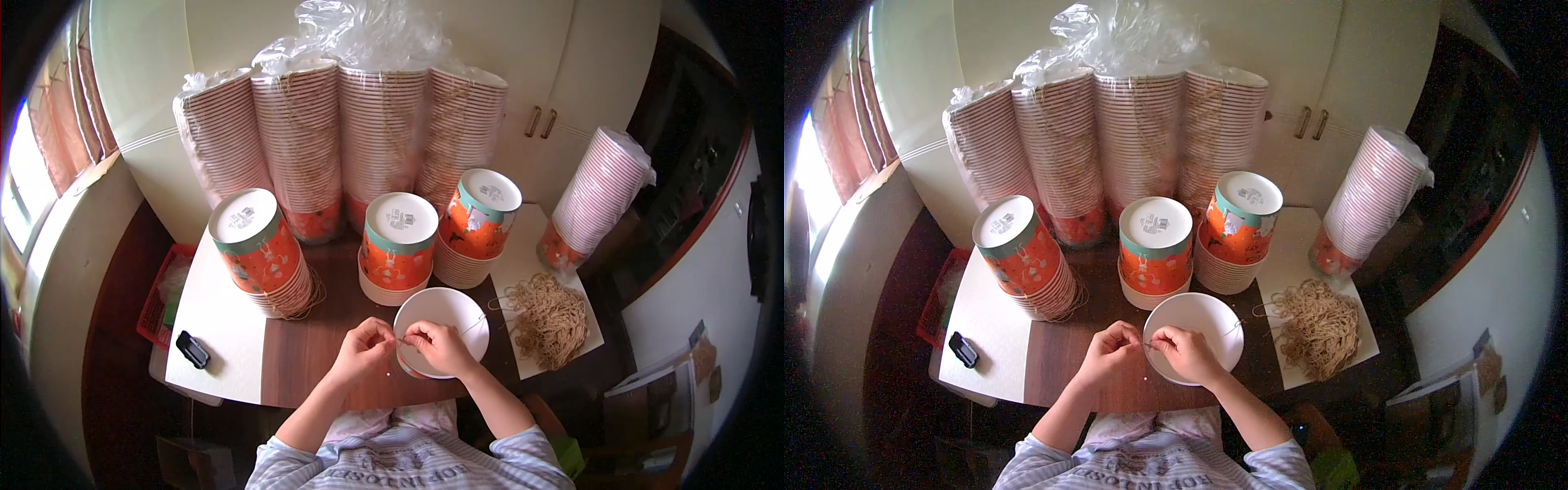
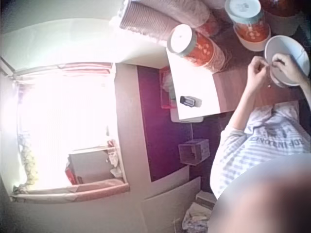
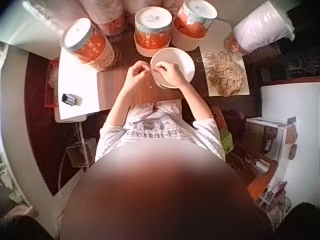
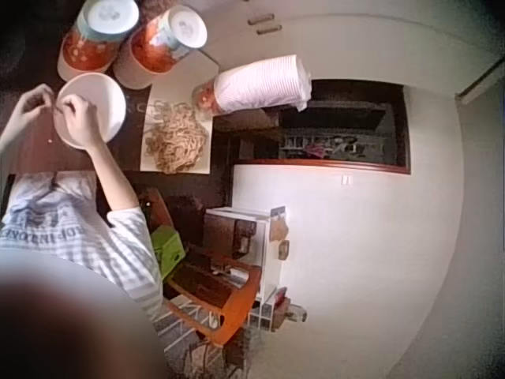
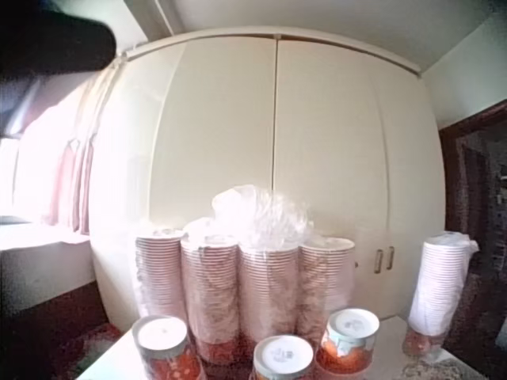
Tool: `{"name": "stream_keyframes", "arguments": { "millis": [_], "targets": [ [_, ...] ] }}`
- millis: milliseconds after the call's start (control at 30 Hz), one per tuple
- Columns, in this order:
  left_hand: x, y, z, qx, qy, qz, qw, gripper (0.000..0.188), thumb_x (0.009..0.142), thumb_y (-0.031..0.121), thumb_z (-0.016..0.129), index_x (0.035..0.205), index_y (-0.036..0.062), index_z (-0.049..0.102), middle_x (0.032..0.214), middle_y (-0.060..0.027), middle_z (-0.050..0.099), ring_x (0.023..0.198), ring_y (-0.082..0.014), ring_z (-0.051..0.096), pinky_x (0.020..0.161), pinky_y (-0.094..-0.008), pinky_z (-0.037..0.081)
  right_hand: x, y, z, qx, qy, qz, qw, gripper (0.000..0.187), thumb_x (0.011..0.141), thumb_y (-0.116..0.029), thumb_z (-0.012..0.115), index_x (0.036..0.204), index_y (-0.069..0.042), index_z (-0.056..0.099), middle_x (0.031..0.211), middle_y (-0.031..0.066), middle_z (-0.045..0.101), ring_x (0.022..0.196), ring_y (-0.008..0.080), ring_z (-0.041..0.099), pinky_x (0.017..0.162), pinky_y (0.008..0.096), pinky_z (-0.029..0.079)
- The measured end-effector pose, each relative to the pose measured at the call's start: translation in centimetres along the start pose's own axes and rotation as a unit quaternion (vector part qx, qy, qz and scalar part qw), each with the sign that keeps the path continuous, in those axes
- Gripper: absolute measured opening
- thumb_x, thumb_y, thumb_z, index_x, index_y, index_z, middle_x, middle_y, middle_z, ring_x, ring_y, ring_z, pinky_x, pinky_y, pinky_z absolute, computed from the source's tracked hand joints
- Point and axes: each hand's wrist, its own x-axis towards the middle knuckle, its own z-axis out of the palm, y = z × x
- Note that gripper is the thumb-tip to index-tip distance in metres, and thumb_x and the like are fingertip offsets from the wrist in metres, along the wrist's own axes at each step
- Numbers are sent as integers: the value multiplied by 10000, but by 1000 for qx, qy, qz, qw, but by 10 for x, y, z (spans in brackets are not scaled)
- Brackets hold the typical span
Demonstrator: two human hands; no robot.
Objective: Placing rubber bands around paper buckets and stacking them for packaging.
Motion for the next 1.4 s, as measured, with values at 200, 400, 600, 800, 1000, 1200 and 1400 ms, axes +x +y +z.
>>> {"name": "stream_keyframes", "arguments": {
  "millis": [200, 400, 600, 800, 1000, 1200, 1400],
  "targets": [
    [0, -4, -3, -114, 39, -46, 992, 38, 833, 60, 529, 814, 29, 519, 790, -12, 565, 744, -68, 514, 686, -202, 410, 0, 2, 0, 15, -13, -5, 1000, 61, 782, -63, 575, 774, -7, 553, 701, 107, 611, 666, 225, 617, 592, 312, 468],
    [3, -7, -4, -93, 86, -67, 990, 68, 844, 69, 526, 792, 29, 506, 762, -13, 564, 728, -65, 517, 680, -203, 416, -2, 9, -1, -9, -24, -72, 997, 42, 791, -38, 540, 787, -11, 507, 717, 101, 598, 681, 232, 606, 597, 316, 460],
    [4, -21, -5, -75, 88, -82, 990, 63, 844, 61, 526, 796, 29, 502, 746, -1, 550, 698, -48, 496, 638, -183, 403, -2, 6, -2, 43, -62, -40, 996, 51, 818, -42, 515, 792, -12, 482, 689, 90, 566, 651, 181, 578, 594, 292, 450],
    [0, -21, -1, -24, 98, -59, 993, 55, 833, 72, 544, 804, 29, 528, 751, -4, 553, 688, -52, 492, 623, -189, 404, -3, 9, -1, 123, -85, -22, 989, 61, 820, -51, 531, 791, -8, 498, 698, 85, 566, 662, 156, 568, 607, 277, 442],
    [-4, 18, 3, 264, 86, 115, 954, 116, 728, 79, 632, 837, 54, 601, 767, -58, 579, 732, -164, 527, 643, -271, 436, 1, 0, -5, 34, -21, -74, 996, 55, 796, -57, 563, 794, -8, 537, 745, 81, 586, 687, 192, 581, 620, 291, 446],
    [-4, 30, 8, 394, 35, 203, 896, 151, 652, 84, 688, 784, 70, 614, 753, -46, 581, 711, -224, 518, 625, -320, 446, 2, -7, -4, 33, -34, -67, 997, 73, 795, -33, 584, 852, -5, 548, 794, 56, 583, 739, 130, 568, 664, 255, 451],
    [-4, 30, 11, 394, 54, 209, 893, 131, 637, 80, 690, 728, 69, 596, 719, -43, 574, 672, -229, 514, 602, -323, 444, -2, 1, 5, 123, 9, -43, 991, 168, 808, 6, 561, 925, -20, 444, 800, 44, 546, 762, 105, 554, 695, 239, 451]
  ]
}}
